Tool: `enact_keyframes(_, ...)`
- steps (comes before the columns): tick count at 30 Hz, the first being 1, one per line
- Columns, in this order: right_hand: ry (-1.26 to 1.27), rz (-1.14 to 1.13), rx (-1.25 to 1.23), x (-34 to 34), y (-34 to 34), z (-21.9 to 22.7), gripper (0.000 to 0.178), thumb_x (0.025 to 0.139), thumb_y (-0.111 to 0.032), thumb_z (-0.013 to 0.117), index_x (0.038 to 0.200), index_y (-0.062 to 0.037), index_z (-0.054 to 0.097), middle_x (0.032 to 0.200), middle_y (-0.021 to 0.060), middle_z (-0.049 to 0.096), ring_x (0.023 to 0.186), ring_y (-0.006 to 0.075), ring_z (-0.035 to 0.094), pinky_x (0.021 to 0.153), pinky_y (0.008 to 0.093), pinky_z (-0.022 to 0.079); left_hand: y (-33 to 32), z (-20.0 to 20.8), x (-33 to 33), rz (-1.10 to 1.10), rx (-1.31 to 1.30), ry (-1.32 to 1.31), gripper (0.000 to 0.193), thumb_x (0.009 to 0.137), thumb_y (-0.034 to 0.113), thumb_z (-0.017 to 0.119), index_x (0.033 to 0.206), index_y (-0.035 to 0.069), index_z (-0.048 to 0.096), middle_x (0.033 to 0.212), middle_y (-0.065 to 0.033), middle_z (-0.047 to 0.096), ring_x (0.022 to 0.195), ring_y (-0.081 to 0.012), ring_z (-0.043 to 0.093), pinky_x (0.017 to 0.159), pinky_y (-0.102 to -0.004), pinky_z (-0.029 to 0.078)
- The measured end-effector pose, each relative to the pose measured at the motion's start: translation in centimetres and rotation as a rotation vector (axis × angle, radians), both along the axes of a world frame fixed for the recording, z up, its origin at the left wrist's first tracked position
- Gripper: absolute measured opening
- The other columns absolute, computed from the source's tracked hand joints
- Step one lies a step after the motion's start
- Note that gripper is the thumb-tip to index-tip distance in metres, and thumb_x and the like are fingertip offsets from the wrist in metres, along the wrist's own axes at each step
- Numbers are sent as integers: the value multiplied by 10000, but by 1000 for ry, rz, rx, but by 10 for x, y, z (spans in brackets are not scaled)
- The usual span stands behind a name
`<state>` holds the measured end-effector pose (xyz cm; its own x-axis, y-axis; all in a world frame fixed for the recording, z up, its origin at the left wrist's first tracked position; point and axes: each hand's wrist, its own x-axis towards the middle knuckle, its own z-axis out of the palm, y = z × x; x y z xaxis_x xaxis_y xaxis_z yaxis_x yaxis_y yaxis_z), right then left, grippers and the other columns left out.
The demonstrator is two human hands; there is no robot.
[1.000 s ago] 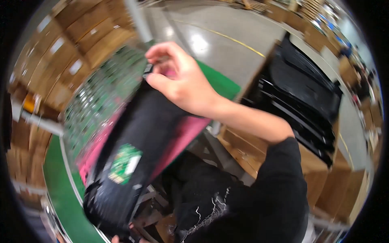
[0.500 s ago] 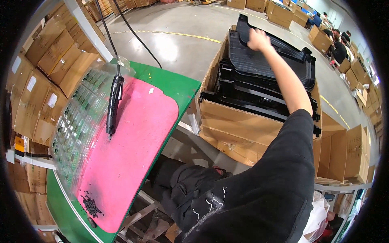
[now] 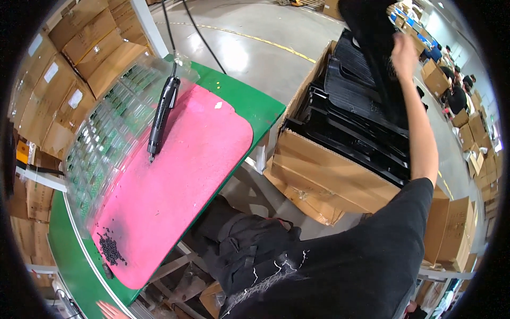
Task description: Assembling electronic components by inserting circuit boards into plastic housings and securing them with screws using an electric screwdriver.
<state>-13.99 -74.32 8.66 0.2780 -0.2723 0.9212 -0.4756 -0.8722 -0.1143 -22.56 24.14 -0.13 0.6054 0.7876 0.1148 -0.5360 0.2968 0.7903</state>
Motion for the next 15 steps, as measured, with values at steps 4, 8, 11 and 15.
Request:
enact_keyframes(4, -202, -113, 406, 9, -15, 121, 463, 946, -389, 521, 1013, 57, 625, 1063, 233, 652, 1008, 313, 633, 852, 399, 501, -14, 29, 50, -14, 617, 152, 550, 962, 184, 478, 1446, -20, 312, 1010, -104, 565, 982, -215, 530, 960, -358, 362)
enact_keyframes(8, -305, 773, 940, 41, 51, 150, 296, 969, -219, 545, 1117, 34, 579, 1125, 101, 628, 986, 192, 629, 872, 383, 533, -144, 83, 81, 75, 1423, -170, 353, 944, 40, 409, 1275, -84, 398, 972, -191, 611, 896, -274, 557, 834, -418, 442)
enact_keyframes(11, 81, 1050, 1114, 47, 134, 138, 240, 949, -173, 590, 1085, 23, 589, 964, 91, 660, 847, 160, 674, 814, 277, 582, -187, 121, 87, -118, 1768, -475, 109, 748, -1, 502, 778, -17, 398, 831, -230, 616, 755, -342, 577, 632, -421, 456)
enact_keyframes(15, 156, 1110, 1516, 62, 292, 41, 212, 921, -163, 622, 1046, 6, 597, 939, 99, 666, 852, 183, 685, 777, 290, 609, -240, 170, 62, -179, 2047, -196, 275, 737, 75, 605, 1008, 32, 588, 910, -131, 622, 732, -288, 579, 580, -384, 447)
